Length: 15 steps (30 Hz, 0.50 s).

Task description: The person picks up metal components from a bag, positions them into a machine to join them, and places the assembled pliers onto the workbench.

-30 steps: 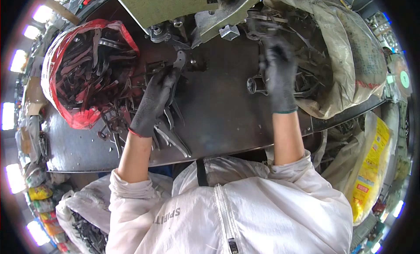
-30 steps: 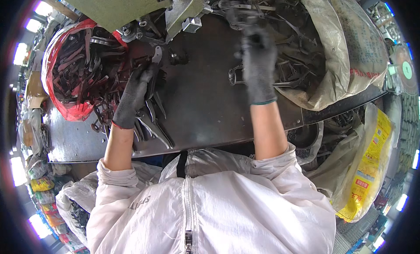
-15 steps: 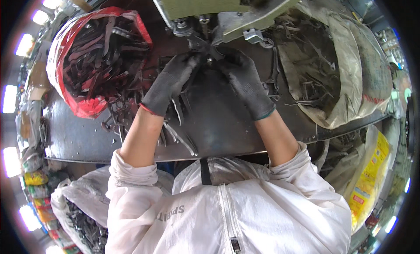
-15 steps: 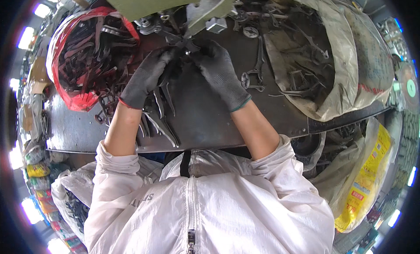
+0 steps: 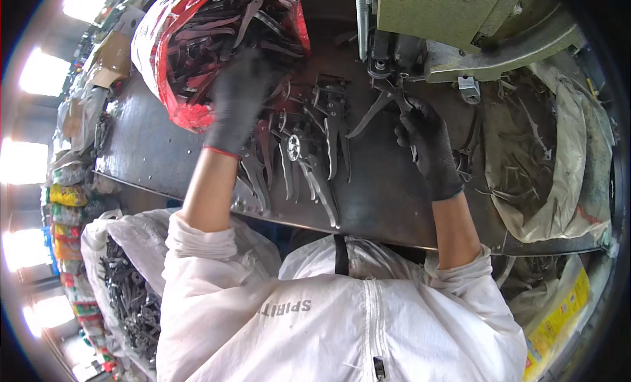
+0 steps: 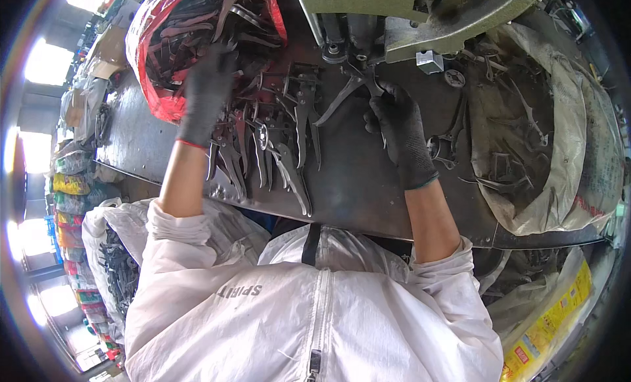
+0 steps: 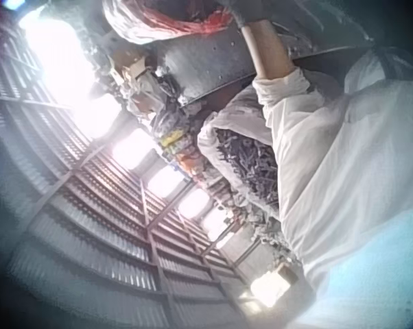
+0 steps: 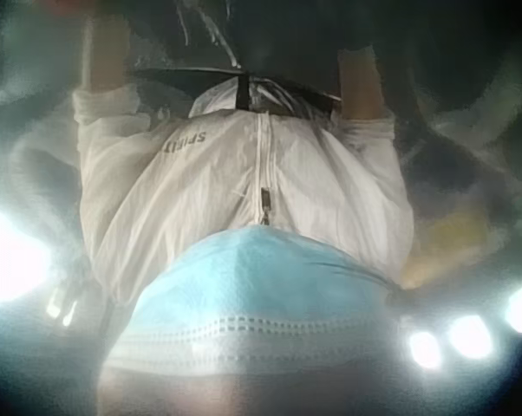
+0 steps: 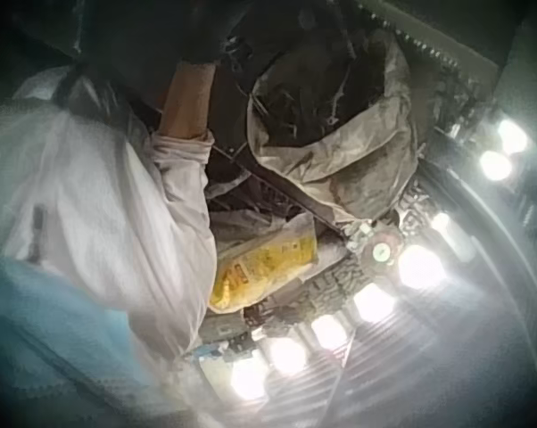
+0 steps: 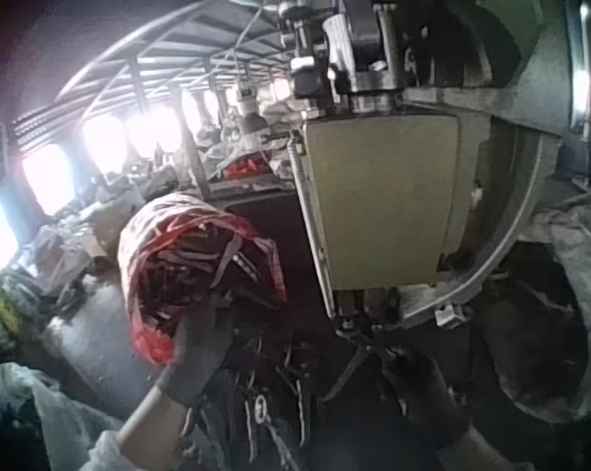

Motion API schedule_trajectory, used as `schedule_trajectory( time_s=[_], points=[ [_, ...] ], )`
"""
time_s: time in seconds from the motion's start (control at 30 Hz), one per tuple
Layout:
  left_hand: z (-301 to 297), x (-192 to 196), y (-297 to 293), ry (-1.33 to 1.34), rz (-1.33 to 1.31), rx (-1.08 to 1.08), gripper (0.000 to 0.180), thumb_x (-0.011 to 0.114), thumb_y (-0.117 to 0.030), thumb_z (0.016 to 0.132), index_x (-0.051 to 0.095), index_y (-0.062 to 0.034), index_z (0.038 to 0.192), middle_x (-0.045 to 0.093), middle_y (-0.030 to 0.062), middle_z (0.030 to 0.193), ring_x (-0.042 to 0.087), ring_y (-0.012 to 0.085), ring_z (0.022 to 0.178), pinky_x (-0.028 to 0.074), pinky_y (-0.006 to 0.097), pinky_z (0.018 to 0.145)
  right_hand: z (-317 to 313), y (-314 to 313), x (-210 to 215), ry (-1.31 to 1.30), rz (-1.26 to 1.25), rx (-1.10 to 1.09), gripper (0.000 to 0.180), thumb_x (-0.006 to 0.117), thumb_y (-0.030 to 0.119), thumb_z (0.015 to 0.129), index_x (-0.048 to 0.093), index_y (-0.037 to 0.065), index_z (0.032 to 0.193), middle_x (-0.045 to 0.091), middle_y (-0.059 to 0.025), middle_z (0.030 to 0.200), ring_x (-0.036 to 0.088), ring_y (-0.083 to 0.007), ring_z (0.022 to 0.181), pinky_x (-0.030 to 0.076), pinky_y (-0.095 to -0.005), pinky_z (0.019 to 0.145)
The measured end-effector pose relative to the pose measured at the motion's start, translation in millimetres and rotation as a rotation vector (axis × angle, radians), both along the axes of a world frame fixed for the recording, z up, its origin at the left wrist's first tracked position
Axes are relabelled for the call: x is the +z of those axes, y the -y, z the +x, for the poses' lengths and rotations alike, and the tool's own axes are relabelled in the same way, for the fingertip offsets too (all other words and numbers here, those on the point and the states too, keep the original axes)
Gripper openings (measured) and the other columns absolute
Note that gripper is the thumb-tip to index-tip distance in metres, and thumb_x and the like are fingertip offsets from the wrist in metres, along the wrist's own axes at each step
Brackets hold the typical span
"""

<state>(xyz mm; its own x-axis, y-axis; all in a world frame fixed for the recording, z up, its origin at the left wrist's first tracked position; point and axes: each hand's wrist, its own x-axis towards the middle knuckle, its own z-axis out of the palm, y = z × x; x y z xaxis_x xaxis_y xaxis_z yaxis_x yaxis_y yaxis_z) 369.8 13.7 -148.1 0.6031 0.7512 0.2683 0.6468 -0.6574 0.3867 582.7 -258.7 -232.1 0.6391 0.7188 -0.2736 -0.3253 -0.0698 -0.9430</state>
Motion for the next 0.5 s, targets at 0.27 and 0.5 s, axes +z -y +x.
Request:
schedule_trajectory(
  time_s=[0.27,0.5],
  points=[
    [-127.5,-75.5,-150.1,-0.283,0.845,0.002,0.035,0.067,-0.023,0.094,0.065,-0.0093,0.126,0.073,0.0215,0.115,0.071,0.0395,0.104,0.050,0.050,0.101,-16.3,-1.0,23.8,0.076,0.084,-0.022,0.041,0.061,0.003,0.098,0.057,-0.005,0.139,0.065,-0.0072,0.103,0.062,-0.0104,0.076,0.056,-0.0282,0.063],
    [-87.4,-42.2,-94.9,0.004,0.344,0.013,0.033,0.062,-0.033,0.104,0.063,-0.0042,0.120,0.071,0.0245,0.107,0.069,0.0433,0.101,0.052,0.052,0.086,-18.2,19.1,21.5,0.063,-0.021,0.065,0.047,0.058,0.003,0.097,0.054,-0.006,0.142,0.065,-0.0044,0.093,0.060,-0.0091,0.072,0.051,-0.0248,0.061]
  ],
)
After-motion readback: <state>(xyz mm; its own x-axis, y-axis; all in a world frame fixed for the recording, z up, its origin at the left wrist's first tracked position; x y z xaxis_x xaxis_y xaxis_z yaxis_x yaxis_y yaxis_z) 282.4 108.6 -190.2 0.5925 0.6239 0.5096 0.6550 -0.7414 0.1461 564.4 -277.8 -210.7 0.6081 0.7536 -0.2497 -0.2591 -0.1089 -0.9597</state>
